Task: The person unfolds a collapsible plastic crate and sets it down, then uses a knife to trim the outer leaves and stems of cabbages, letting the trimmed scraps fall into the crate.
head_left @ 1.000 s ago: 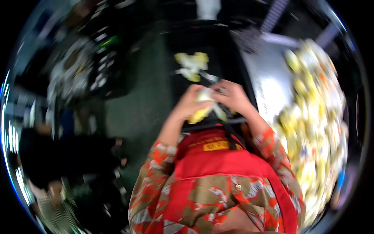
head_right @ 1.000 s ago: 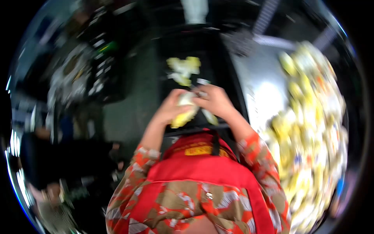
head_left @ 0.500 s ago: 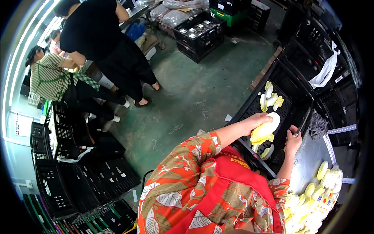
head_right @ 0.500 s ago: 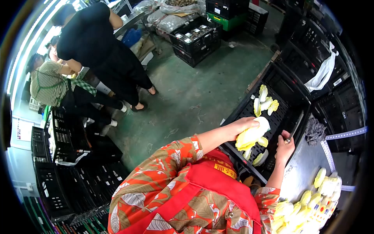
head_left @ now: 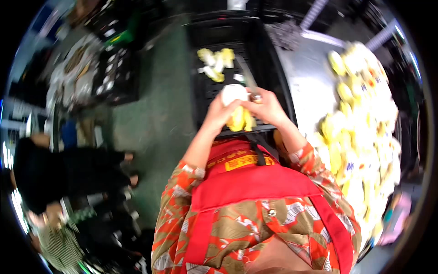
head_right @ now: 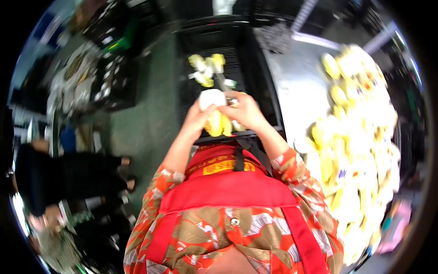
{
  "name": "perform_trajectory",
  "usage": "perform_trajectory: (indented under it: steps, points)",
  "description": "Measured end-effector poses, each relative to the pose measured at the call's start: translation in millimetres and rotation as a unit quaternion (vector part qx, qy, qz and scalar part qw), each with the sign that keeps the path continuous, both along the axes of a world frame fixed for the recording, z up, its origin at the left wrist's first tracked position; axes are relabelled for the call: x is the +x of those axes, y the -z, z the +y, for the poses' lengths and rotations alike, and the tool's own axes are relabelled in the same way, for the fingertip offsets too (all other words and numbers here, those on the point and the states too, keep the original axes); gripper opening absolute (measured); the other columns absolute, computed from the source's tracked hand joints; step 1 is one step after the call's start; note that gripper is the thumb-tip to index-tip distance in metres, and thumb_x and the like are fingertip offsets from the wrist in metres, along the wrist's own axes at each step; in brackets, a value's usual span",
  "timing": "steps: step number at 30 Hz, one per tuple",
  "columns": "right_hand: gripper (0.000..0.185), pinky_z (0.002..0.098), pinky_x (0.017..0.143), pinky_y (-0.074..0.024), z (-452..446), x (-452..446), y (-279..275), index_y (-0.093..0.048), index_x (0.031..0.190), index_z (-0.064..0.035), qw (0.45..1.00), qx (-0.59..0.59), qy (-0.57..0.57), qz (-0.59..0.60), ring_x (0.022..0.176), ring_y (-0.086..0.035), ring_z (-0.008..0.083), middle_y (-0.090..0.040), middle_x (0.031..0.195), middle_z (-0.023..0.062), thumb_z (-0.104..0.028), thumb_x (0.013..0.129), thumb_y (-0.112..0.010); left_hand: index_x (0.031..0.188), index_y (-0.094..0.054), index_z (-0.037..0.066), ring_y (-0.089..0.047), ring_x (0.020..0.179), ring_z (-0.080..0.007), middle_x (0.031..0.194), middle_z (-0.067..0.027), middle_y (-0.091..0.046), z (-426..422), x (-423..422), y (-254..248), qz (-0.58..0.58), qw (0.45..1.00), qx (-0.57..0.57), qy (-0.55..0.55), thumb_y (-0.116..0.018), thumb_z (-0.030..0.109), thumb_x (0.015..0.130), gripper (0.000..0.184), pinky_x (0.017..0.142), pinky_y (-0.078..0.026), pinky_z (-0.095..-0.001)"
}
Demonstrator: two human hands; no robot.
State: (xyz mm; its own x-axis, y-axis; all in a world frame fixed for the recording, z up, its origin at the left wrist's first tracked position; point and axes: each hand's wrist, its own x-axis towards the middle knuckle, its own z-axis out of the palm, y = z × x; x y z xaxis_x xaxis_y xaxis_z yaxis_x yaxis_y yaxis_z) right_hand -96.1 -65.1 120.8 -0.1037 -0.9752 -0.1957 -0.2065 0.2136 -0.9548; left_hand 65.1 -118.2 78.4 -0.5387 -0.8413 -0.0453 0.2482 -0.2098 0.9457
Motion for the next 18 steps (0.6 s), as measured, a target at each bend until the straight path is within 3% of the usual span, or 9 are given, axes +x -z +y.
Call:
perform_trajectory:
  steps: [4,6,8,12,13,14,16,17,18]
  points:
    - [0.043,0.0308,0.070,-0.0492,-2.0,-16.5,10.3,-0.058,0.109,0.0051,0.983,-0.112,0.005,0.145,0.072,-0.063,0.0215,-0.065,0.081,0.0171,-0.018,0.073,-0.064,0.118,-0.050,0.001,-0.057,0.098,-0.0158,0.107,-0.0075,-0.059,-12.3,-1.5,2.0,-0.044,0.998,0.031,0.045,-0.064,0.018,0.083,0.042,0.084,-0.047,-0.0293]
    - [0.040,0.0329,0.071,-0.0493,-2.2,-24.7,-1.6,-0.061,0.107,0.0013,0.980,-0.100,-0.004,0.172,0.072,-0.064,0.0265,-0.065,0.082,0.0173,-0.017,0.072,-0.062,0.117,-0.050,0.001,-0.060,0.091,-0.0195,0.104,-0.0103,-0.059,-17.9,0.5,11.4,0.058,0.985,0.144,0.069,-0.064,0.028,0.081,0.047,0.079,-0.050,-0.0313]
    - [0.041,0.0328,0.070,-0.0493,-6.0,-40.2,6.3,-0.061,0.109,-0.0008,0.978,-0.056,0.038,0.197,0.071,-0.064,0.0258,-0.065,0.080,0.0161,-0.018,0.072,-0.064,0.116,-0.048,0.000,-0.064,0.078,-0.0265,0.103,-0.0181,-0.059,-21.0,7.4,17.9,0.140,0.953,0.203,0.178,-0.058,0.052,0.077,0.065,0.068,-0.055,-0.0350]
    - [0.074,0.0344,0.086,-0.0458,-14.0,-53.3,3.9,-0.047,0.127,0.0026,0.964,-0.087,0.106,0.229,0.096,-0.061,0.0321,-0.060,0.109,0.0238,-0.030,0.067,-0.076,0.117,-0.049,0.000,-0.062,0.087,-0.0259,0.106,-0.0154,-0.059,-23.2,-3.0,-4.3,0.159,0.954,0.200,0.157,-0.052,0.052,0.082,0.062,0.071,-0.054,-0.0354]
    - [0.068,0.0318,0.072,-0.0504,-18.2,-51.0,11.8,-0.052,0.122,0.0020,0.950,-0.165,0.135,0.228,0.078,-0.065,0.0267,-0.065,0.095,0.0195,-0.032,0.069,-0.076,0.117,-0.050,0.000,-0.061,0.091,-0.0258,0.107,-0.0138,-0.059,-22.7,-7.6,-11.2,0.160,0.958,0.207,0.115,-0.051,0.049,0.084,0.059,0.074,-0.053,-0.0358]
    - [0.068,0.0318,0.072,-0.0504,-18.3,-46.2,4.9,-0.052,0.122,0.0020,0.950,-0.163,0.138,0.228,0.078,-0.065,0.0267,-0.065,0.095,0.0195,-0.032,0.069,-0.076,0.117,-0.050,0.000,-0.061,0.091,-0.0258,0.107,-0.0138,-0.059,-26.5,-8.4,-3.0,0.159,0.958,0.208,0.118,-0.051,0.049,0.084,0.059,0.074,-0.053,-0.0358]
    - [0.059,0.0259,0.054,-0.0484,-10.7,-30.2,-17.0,-0.057,0.115,0.0013,0.994,0.065,0.074,-0.037,0.058,-0.059,0.0160,-0.063,0.078,0.0103,-0.035,0.071,-0.075,0.122,-0.047,0.003,-0.059,0.098,-0.0255,0.111,-0.0145,-0.058,-33.1,-12.7,15.5,0.120,0.958,0.252,0.058,-0.049,0.052,0.085,0.061,0.081,-0.051,-0.0370]
    - [0.052,0.0208,0.044,-0.0417,-6.0,-16.9,-17.5,-0.060,0.108,0.0005,0.995,0.023,0.072,-0.066,0.048,-0.050,0.0075,-0.057,0.068,0.0025,-0.036,0.073,-0.074,0.124,-0.046,0.004,-0.058,0.101,-0.0244,0.115,-0.0136,-0.056,-30.5,-17.3,15.9,0.135,0.957,0.252,0.047,-0.049,0.048,0.087,0.058,0.086,-0.048,-0.0375]
    - [0.053,0.0221,0.047,-0.0442,-4.1,-7.8,-13.4,-0.060,0.107,0.0012,0.998,0.005,0.058,-0.032,0.051,-0.053,0.0097,-0.058,0.069,0.0047,-0.035,0.072,-0.074,0.124,-0.046,0.004,-0.058,0.101,-0.0244,0.115,-0.0136,-0.056,-31.4,-19.4,16.4,0.135,0.957,0.253,0.047,-0.049,0.048,0.087,0.058,0.086,-0.048,-0.0375]
